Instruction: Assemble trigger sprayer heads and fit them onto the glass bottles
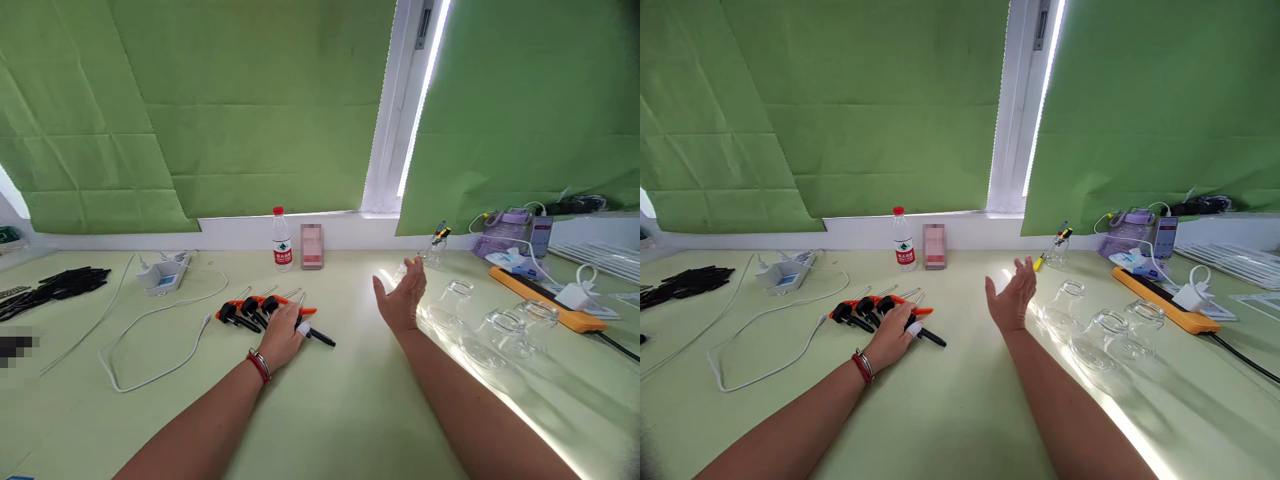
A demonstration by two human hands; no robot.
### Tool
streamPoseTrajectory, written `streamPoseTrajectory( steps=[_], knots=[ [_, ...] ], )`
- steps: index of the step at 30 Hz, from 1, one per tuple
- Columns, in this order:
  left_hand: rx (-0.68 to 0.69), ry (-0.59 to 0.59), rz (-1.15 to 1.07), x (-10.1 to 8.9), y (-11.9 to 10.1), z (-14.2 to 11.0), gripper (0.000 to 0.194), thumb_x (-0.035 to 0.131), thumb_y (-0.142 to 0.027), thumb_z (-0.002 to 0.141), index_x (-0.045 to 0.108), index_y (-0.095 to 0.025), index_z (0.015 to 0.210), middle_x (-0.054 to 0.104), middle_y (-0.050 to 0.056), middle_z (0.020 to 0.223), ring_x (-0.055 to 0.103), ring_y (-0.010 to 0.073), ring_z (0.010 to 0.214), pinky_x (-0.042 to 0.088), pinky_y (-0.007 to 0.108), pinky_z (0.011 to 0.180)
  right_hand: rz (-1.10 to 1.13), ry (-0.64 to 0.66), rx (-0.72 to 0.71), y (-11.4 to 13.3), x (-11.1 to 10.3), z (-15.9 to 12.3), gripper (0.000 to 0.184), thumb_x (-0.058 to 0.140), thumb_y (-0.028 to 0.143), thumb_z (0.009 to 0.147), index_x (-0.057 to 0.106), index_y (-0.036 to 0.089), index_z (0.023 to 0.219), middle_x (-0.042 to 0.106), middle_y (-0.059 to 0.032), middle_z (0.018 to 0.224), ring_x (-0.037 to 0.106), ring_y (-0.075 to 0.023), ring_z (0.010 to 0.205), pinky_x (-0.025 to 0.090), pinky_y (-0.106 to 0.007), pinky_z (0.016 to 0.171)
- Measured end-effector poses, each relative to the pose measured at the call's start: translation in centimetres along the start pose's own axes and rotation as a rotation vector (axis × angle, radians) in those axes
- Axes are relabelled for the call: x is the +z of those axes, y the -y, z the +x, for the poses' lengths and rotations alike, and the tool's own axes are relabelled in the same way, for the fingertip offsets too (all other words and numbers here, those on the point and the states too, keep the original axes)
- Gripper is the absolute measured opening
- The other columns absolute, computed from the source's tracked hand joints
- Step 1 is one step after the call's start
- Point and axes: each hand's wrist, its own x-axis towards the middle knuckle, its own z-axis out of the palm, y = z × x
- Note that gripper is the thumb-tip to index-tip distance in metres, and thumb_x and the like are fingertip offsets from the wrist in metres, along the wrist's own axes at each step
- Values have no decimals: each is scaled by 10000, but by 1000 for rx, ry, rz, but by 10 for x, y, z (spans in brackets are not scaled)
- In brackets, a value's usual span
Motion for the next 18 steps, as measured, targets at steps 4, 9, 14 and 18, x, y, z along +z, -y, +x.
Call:
streamPoseTrajectory(
  steps=[4,9,14,18],
  knots=[
    [-49,-13,-6,2,0,0,425,464,-289,845,480,-126,1238,553,149,1221,480,286,1155,341,449,1007,-33,-26,270,-37,9,2,989,659,515,656,120,118,1385,206,-232,1433,160,-375,1349,178,-547,1065],
    [-91,-1,-18,0,-3,-1,572,527,-371,807,433,-108,1306,495,167,1318,416,317,1239,309,474,1037,-39,182,604,-58,15,-4,1106,730,525,540,132,131,1383,353,-218,1368,322,-384,1276,281,-485,1038],
    [-90,98,-27,-11,-1,-6,674,638,-284,682,462,-202,1327,421,120,1402,377,344,1267,256,505,1063,-52,309,619,-64,13,-3,997,763,391,489,264,197,1330,396,-174,1368,369,-350,1261,317,-446,1022],
    [-89,161,-52,-18,1,-7,627,572,-143,673,525,-270,1285,448,91,1373,443,338,1194,335,499,1000,-48,392,610,-62,12,-1,854,743,350,511,376,188,1265,490,-172,1288,428,-355,1221,317,-485,1006]
  ],
)
